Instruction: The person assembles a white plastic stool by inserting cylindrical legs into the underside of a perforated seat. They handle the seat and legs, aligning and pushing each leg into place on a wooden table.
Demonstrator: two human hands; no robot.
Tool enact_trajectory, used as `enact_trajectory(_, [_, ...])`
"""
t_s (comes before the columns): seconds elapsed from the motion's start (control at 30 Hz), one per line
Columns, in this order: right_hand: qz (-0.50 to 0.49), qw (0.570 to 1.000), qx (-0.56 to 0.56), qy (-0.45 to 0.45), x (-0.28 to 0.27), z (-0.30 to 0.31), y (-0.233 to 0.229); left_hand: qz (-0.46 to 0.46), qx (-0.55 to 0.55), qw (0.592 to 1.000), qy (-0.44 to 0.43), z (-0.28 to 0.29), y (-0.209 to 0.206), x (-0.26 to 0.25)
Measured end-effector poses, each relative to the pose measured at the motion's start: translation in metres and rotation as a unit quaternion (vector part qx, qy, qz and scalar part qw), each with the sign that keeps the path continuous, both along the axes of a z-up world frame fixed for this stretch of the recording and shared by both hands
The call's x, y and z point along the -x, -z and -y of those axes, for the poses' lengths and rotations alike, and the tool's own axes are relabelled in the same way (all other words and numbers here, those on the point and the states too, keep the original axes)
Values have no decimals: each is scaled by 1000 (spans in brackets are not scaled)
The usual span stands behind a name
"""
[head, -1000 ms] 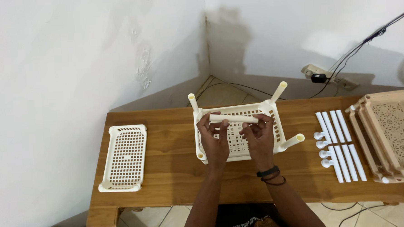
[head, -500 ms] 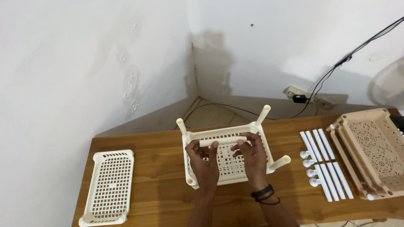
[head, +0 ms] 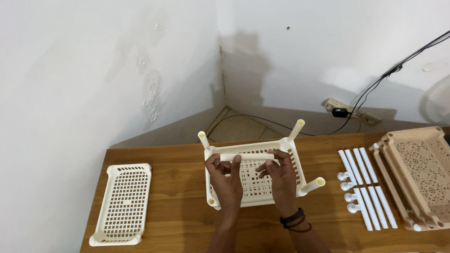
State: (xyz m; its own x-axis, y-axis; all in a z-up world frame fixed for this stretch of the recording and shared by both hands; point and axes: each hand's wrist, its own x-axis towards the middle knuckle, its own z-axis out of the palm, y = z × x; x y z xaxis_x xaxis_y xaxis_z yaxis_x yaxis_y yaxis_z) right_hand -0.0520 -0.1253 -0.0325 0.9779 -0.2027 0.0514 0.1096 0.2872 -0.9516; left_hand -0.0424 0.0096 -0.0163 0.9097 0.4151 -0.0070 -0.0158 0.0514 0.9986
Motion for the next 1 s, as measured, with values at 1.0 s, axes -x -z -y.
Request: enact_trajectory(1.0, [-9, 1000, 10, -1, 4, 0, 1, 56, 160, 986, 11, 0, 8, -2])
